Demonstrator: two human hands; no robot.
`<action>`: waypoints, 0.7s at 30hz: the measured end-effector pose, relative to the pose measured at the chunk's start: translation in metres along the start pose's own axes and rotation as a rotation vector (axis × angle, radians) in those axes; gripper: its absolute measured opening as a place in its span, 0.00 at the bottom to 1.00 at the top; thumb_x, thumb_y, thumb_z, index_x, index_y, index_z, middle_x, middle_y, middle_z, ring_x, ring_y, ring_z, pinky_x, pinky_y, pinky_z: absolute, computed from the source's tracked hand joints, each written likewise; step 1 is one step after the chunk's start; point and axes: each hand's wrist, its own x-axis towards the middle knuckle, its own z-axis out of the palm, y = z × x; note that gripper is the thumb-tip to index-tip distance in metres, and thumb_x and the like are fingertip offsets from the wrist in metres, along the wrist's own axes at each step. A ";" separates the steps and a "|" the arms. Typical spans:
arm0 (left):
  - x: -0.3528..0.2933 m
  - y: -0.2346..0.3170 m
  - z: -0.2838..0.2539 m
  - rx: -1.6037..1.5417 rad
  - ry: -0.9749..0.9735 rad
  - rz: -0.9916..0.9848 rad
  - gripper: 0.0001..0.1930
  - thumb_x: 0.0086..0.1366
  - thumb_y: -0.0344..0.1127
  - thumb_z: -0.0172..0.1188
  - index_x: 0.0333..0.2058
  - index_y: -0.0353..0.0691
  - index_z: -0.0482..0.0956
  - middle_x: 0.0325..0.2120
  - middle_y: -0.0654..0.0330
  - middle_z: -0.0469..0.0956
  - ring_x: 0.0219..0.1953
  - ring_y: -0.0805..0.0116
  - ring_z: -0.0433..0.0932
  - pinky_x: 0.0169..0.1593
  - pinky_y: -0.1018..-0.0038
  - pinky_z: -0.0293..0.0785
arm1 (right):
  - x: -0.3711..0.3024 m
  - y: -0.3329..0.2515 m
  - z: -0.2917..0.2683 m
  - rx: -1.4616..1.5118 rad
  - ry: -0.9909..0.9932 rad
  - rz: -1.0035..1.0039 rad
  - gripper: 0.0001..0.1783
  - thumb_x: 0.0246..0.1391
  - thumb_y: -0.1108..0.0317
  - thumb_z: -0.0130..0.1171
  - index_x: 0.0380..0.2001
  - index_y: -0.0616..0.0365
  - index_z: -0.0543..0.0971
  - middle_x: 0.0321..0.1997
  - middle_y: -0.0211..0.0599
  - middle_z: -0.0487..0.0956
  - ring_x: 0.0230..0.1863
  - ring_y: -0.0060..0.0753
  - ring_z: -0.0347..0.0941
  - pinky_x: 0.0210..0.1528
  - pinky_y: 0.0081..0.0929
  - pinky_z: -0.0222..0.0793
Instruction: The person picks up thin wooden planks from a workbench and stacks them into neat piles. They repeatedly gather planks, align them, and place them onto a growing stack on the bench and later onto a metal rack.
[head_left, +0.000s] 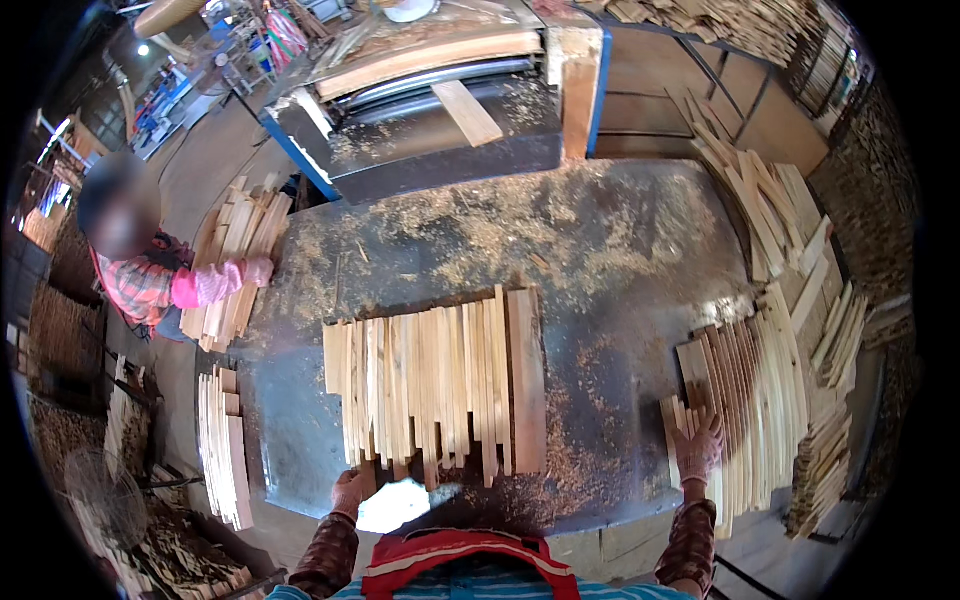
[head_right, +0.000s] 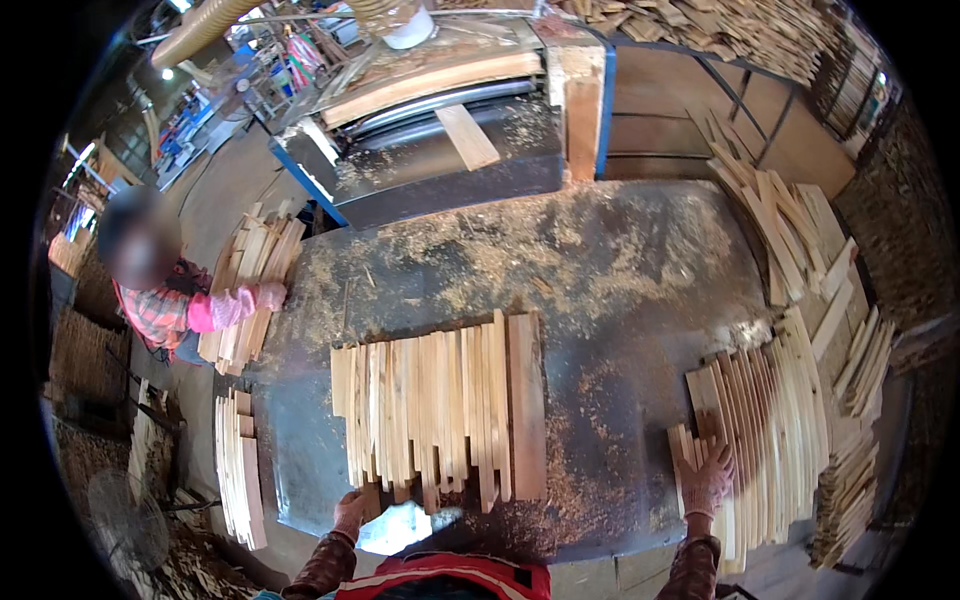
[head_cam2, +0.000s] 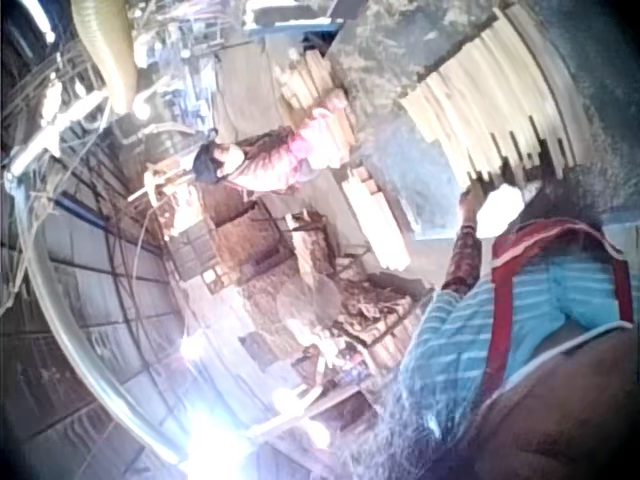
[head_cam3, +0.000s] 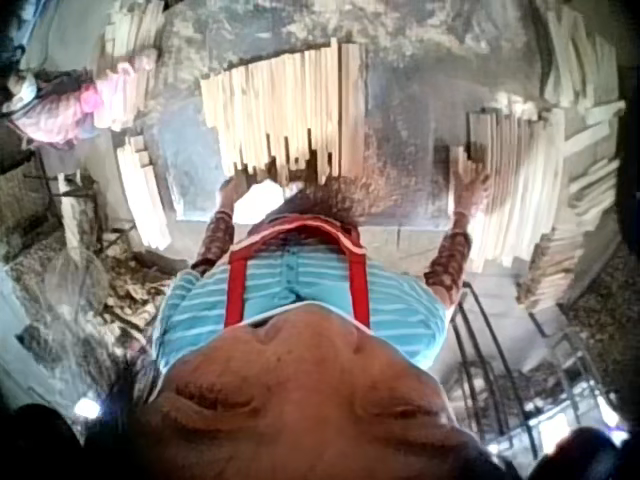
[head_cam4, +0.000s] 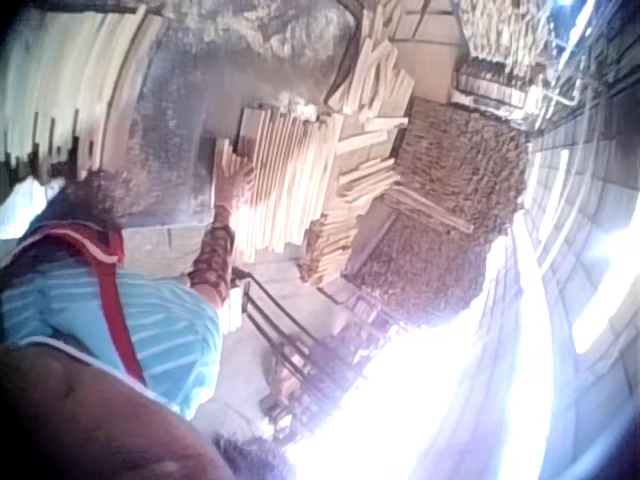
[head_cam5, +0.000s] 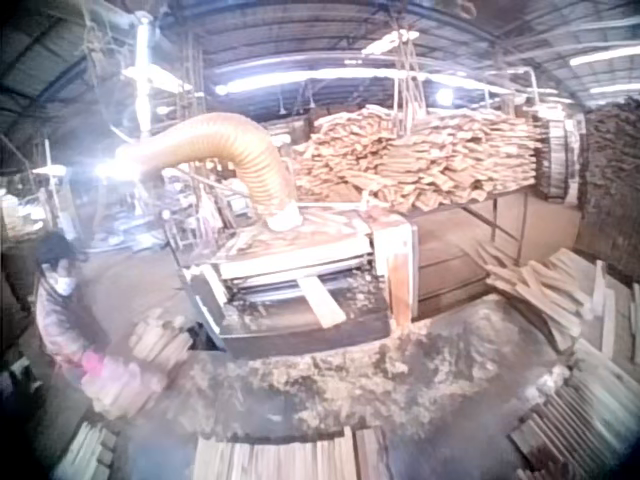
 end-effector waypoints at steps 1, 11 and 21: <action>0.004 -0.003 0.000 -0.044 -0.038 0.065 0.22 0.60 0.48 0.62 0.49 0.42 0.82 0.38 0.58 0.83 0.42 0.66 0.80 0.48 0.71 0.74 | 0.006 -0.007 0.001 -0.003 0.016 -0.017 0.54 0.48 0.46 0.68 0.72 0.56 0.55 0.76 0.50 0.54 0.73 0.58 0.53 0.73 0.47 0.51; 0.050 -0.007 0.025 0.239 -0.021 -0.061 0.29 0.58 0.58 0.63 0.47 0.39 0.81 0.44 0.45 0.83 0.50 0.47 0.80 0.52 0.59 0.75 | -0.057 -0.217 0.101 0.176 0.005 -0.763 0.47 0.56 0.45 0.61 0.70 0.60 0.58 0.71 0.47 0.63 0.70 0.54 0.58 0.70 0.48 0.54; 0.021 0.014 0.007 0.319 -0.090 -0.045 0.31 0.62 0.58 0.61 0.51 0.36 0.79 0.46 0.44 0.82 0.50 0.53 0.81 0.52 0.63 0.76 | -0.112 -0.276 0.076 0.199 -0.299 -0.317 0.56 0.43 0.50 0.70 0.70 0.58 0.53 0.69 0.52 0.64 0.66 0.51 0.63 0.64 0.40 0.65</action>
